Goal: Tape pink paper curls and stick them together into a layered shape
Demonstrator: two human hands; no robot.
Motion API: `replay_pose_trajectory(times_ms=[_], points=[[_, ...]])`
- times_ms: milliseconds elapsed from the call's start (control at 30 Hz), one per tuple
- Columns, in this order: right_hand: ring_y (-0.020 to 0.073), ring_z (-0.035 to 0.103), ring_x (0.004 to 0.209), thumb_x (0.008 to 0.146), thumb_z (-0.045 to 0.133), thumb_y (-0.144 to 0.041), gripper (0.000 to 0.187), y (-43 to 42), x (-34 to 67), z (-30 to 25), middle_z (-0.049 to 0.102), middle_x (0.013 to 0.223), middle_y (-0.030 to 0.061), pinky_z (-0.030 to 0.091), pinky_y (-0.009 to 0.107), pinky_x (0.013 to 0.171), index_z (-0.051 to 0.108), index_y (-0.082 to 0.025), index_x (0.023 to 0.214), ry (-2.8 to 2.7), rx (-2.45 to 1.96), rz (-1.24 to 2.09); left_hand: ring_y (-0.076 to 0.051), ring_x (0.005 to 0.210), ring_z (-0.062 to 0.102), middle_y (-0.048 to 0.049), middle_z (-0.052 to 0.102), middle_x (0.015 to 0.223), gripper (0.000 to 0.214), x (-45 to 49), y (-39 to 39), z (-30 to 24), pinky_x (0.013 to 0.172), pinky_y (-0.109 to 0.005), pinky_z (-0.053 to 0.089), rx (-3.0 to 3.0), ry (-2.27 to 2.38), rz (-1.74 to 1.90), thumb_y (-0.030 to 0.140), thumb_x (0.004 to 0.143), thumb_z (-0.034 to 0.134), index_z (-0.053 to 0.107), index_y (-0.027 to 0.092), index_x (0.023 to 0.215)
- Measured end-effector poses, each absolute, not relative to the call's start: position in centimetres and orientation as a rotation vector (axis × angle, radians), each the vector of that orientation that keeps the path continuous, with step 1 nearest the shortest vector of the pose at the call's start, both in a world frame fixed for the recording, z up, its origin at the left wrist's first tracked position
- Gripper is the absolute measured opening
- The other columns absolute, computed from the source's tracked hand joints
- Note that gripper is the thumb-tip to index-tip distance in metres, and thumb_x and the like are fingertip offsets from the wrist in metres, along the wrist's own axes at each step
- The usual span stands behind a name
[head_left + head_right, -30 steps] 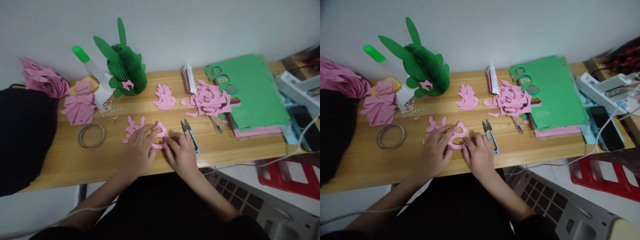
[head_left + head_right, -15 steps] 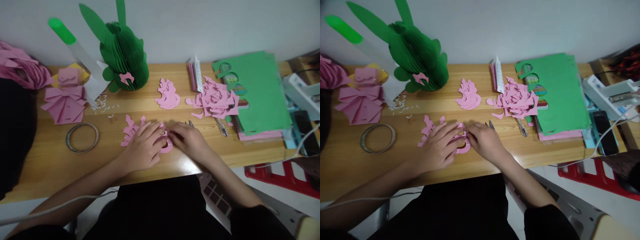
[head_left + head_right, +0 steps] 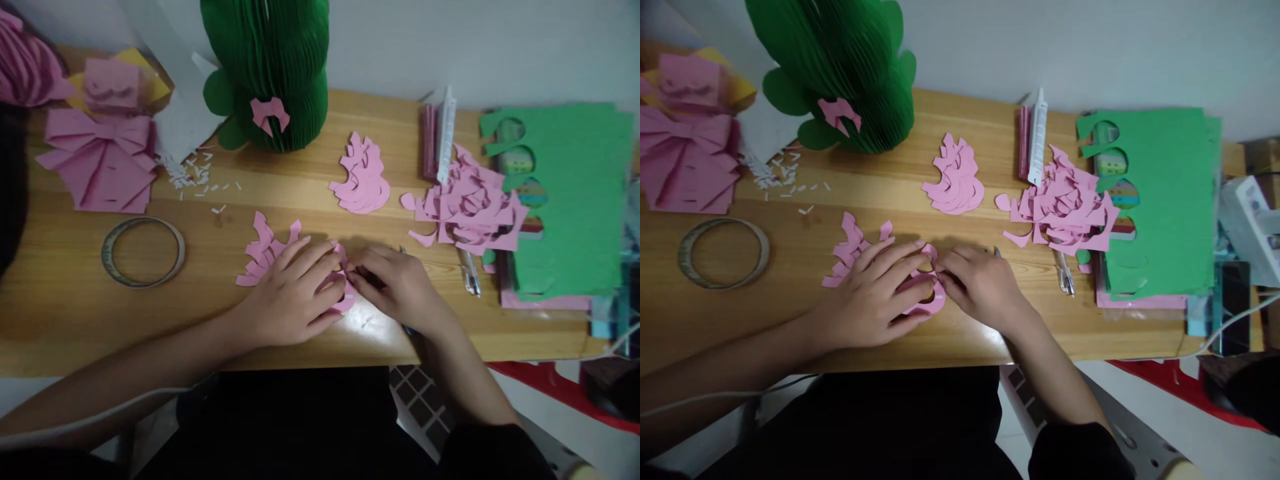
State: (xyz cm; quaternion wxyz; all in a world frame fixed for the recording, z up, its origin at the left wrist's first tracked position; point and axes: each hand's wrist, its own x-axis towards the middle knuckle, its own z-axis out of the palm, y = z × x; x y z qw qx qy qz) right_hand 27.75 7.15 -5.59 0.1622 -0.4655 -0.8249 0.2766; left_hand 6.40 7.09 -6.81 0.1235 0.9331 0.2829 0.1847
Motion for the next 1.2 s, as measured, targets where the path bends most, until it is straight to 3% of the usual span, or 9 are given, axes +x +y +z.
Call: replay_pose_trajectory(times_ms=[167, 567, 767, 900, 1200], points=[[0.0179, 0.064, 0.076, 0.093, 0.054, -0.023, 0.012, 7.24, 28.01, -5.53, 0.069, 0.084, 0.0048, 0.048, 0.028, 0.065, 0.065, -0.021, 0.099, -2.315, -1.344, 0.885, -0.032, 0.128, 0.050, -0.0158, 0.062, 0.128, 0.024, 6.44, 6.94, -7.07, 0.110, -0.052, 0.037, 2.726, 0.850, 0.520, 0.037, 0.089, 0.060, 0.068, 0.017, 0.101], [0.0155, 0.059, 0.068, 0.093, 0.056, -0.022, 0.008, 7.32, 28.09, -5.61, 0.064, 0.074, 0.0018, 0.045, 0.026, 0.061, 0.063, -0.019, 0.094, -2.317, -1.315, 0.850, -0.033, 0.126, 0.053, -0.0177, 0.064, 0.125, 0.024, 6.43, 7.05, -6.95, 0.109, -0.052, 0.038, 2.736, 0.822, 0.538, 0.035, 0.090, 0.058, 0.067, 0.015, 0.100], [0.0149, 0.059, 0.069, 0.092, 0.057, -0.022, 0.006, 7.35, 28.14, -5.48, 0.065, 0.076, 0.0015, 0.044, 0.026, 0.061, 0.062, -0.020, 0.090, -2.314, -1.317, 0.876, -0.029, 0.128, 0.051, -0.0136, 0.064, 0.125, 0.024, 6.38, 6.95, -7.15, 0.109, -0.051, 0.039, 2.758, 0.859, 0.538, 0.038, 0.092, 0.054, 0.066, 0.019, 0.100], [0.0156, 0.060, 0.070, 0.093, 0.057, -0.020, 0.009, 7.32, 28.14, -5.53, 0.066, 0.078, 0.0023, 0.045, 0.026, 0.063, 0.062, -0.018, 0.099, -2.333, -1.308, 0.867, -0.031, 0.129, 0.050, -0.0163, 0.062, 0.128, 0.026, 6.40, 6.87, -7.23, 0.112, -0.051, 0.036, 2.738, 0.852, 0.530, 0.038, 0.091, 0.057, 0.067, 0.016, 0.101], [0.0156, 0.060, 0.070, 0.092, 0.059, -0.021, 0.006, 7.54, 28.54, -5.69, 0.065, 0.077, 0.0027, 0.045, 0.027, 0.062, 0.060, -0.018, 0.087, -2.303, -1.269, 0.904, -0.030, 0.128, 0.051, -0.0145, 0.062, 0.127, 0.026, 6.40, 6.84, -6.99, 0.111, -0.050, 0.037, 2.747, 0.860, 0.519, 0.036, 0.093, 0.053, 0.065, 0.016, 0.103]])
